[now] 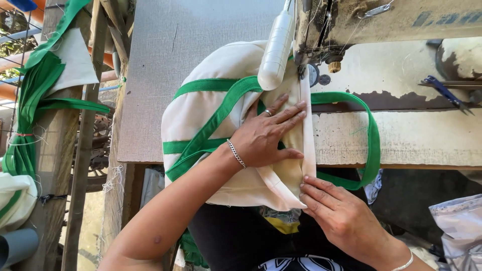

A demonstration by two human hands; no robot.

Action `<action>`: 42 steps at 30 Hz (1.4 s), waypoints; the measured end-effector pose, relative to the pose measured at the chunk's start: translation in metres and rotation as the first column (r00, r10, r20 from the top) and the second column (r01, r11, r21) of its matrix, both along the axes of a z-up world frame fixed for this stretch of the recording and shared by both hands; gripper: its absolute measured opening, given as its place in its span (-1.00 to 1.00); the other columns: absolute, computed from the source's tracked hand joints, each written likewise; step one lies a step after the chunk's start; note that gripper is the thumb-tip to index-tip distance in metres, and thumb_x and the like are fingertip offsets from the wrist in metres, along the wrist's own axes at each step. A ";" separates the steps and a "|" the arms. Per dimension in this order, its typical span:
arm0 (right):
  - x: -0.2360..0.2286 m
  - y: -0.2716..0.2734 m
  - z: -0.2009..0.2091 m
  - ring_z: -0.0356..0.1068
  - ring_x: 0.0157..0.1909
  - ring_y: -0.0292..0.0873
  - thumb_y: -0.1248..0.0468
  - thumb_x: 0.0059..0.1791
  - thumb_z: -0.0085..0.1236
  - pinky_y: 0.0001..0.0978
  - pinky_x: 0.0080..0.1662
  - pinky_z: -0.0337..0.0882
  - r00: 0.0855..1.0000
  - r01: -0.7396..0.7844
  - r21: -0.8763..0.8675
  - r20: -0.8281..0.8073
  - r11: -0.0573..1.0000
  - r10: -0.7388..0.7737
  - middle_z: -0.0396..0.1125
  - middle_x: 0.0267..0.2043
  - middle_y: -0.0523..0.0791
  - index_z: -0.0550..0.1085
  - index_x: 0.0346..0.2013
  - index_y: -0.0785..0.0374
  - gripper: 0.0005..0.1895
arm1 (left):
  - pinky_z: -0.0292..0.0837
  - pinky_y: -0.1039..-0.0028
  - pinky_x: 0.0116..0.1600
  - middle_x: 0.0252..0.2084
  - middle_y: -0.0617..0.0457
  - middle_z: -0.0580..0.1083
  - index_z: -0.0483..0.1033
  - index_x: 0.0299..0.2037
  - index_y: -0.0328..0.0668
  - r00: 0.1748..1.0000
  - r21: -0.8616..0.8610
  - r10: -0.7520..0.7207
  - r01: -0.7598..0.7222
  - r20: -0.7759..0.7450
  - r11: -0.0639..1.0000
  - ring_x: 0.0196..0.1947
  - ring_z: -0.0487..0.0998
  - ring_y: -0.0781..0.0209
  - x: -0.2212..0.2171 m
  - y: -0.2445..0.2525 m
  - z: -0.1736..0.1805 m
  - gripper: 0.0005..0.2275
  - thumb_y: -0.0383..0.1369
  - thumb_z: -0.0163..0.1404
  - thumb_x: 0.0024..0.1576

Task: Sewing a white tote bag with green straps using an industrial sewing machine

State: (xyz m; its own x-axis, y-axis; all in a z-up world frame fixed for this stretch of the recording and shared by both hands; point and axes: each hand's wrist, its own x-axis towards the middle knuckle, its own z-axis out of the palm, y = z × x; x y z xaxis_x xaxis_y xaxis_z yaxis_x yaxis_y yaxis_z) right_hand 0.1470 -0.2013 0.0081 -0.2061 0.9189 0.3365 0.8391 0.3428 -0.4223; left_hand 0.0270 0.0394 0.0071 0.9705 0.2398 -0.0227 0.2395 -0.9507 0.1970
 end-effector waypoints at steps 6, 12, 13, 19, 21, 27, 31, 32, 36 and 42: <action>-0.002 0.005 0.004 0.40 0.23 0.09 0.38 0.02 0.10 -0.06 0.24 0.41 0.998 -0.055 0.063 0.040 0.997 0.053 0.48 0.08 0.02 0.54 -0.03 0.38 -0.76 | -0.18 -0.23 0.42 0.59 0.30 -0.10 0.04 0.52 0.05 0.999 -0.032 -0.003 0.001 -0.035 0.999 0.59 -0.19 0.05 -0.011 -0.003 0.005 -0.22 0.26 -0.15 0.18; -0.008 0.003 -0.001 0.41 0.19 0.12 0.32 0.00 0.18 -0.05 0.22 0.44 1.000 -0.019 0.071 0.004 0.997 0.019 0.49 0.04 0.03 0.53 -0.03 0.43 -0.71 | 0.47 0.02 -0.09 0.17 -0.10 0.40 0.50 0.07 -0.17 0.944 0.034 0.119 -0.136 0.308 0.990 -0.13 0.54 -0.25 -0.057 0.014 0.010 -0.61 -0.20 0.22 0.09; -0.010 0.003 0.001 0.41 0.17 0.12 0.33 0.00 0.18 -0.06 0.20 0.46 1.000 -0.014 0.076 0.008 0.997 0.013 0.49 0.02 0.03 0.53 -0.04 0.43 -0.73 | 0.48 0.03 -0.07 0.09 -0.10 0.43 0.45 0.17 -0.12 0.940 0.041 0.248 -0.265 0.233 0.963 -0.06 0.51 -0.21 -0.061 0.017 0.018 -0.50 -0.06 0.18 0.09; -0.019 0.010 0.018 0.38 0.08 0.12 0.37 0.02 0.14 -0.05 0.14 0.48 0.999 -0.031 0.112 0.030 0.993 0.028 0.46 -0.08 0.02 0.52 -0.21 0.41 -0.87 | 0.33 -0.05 -0.35 -0.34 -0.11 0.53 0.26 -0.07 -0.04 0.838 -0.114 0.529 -0.517 0.135 0.848 -0.32 0.50 -0.32 -0.040 0.023 0.012 -0.66 -0.21 0.08 0.02; -0.019 0.010 0.019 0.36 0.05 0.13 0.39 0.03 0.11 -0.03 0.12 0.48 0.998 -0.043 0.136 0.040 0.990 0.038 0.44 -0.10 0.03 0.51 -0.26 0.41 -0.91 | 0.19 -0.07 -0.40 -0.46 -0.18 0.47 0.20 -0.16 -0.07 0.849 -0.186 0.502 -0.473 0.165 0.861 -0.45 0.42 -0.41 -0.033 0.021 0.023 -0.78 -0.44 -0.08 0.02; -0.016 0.006 0.009 0.32 0.10 0.15 0.45 -0.01 0.13 0.02 0.10 0.47 0.996 -0.053 0.094 -0.062 0.994 0.059 0.44 -0.03 0.01 0.50 -0.14 0.41 -0.85 | -0.10 0.58 -0.67 -0.57 0.22 0.18 0.29 -0.32 0.02 0.690 -0.982 0.714 0.186 0.117 -0.020 -0.71 0.12 0.42 -0.047 0.015 0.042 -0.83 -0.56 -0.07 0.04; -0.018 0.008 0.013 0.31 0.10 0.15 0.47 0.02 0.02 -0.02 0.01 0.47 0.998 -0.065 0.106 -0.007 0.992 0.066 0.41 -0.05 0.06 0.48 -0.22 0.39 -0.91 | 0.37 0.19 -0.13 -0.27 -0.03 0.42 0.46 -0.23 -0.11 0.872 -0.254 0.317 -0.232 0.373 0.939 -0.28 0.47 -0.08 -0.044 0.012 0.010 -0.91 -0.40 0.09 0.12; -0.018 0.006 0.012 0.31 0.11 0.15 0.44 0.02 0.07 -0.02 0.00 0.48 0.998 -0.063 0.074 -0.008 0.995 0.064 0.43 -0.05 0.05 0.50 -0.23 0.38 -0.93 | 0.39 0.05 -0.23 -0.23 -0.04 0.33 0.48 -0.23 -0.16 0.870 -0.021 0.204 -0.217 0.448 0.976 -0.30 0.47 -0.21 -0.039 0.005 0.012 -0.80 -0.40 0.26 0.06; -0.018 0.006 0.016 0.31 0.09 0.17 0.42 0.04 0.04 0.04 0.00 0.48 0.998 -0.062 0.095 -0.008 0.994 0.063 0.42 -0.06 0.07 0.49 -0.24 0.37 -0.92 | 0.28 0.09 0.02 0.01 0.07 0.41 0.53 -0.18 -0.07 0.954 0.264 -0.023 -0.060 0.300 0.963 0.06 0.35 -0.05 -0.006 0.008 0.029 -0.78 -0.21 0.20 0.08; -0.017 0.000 0.012 0.34 0.14 0.18 0.39 0.03 0.12 0.09 0.11 0.49 0.998 -0.037 0.088 -0.045 0.995 0.041 0.45 -0.02 0.07 0.51 -0.13 0.38 -0.86 | -0.10 -0.21 0.35 0.38 0.12 0.33 0.38 0.30 -0.06 0.999 0.176 0.046 -0.047 0.009 0.983 0.46 0.10 0.00 0.024 0.024 0.006 -0.34 0.18 -0.03 0.11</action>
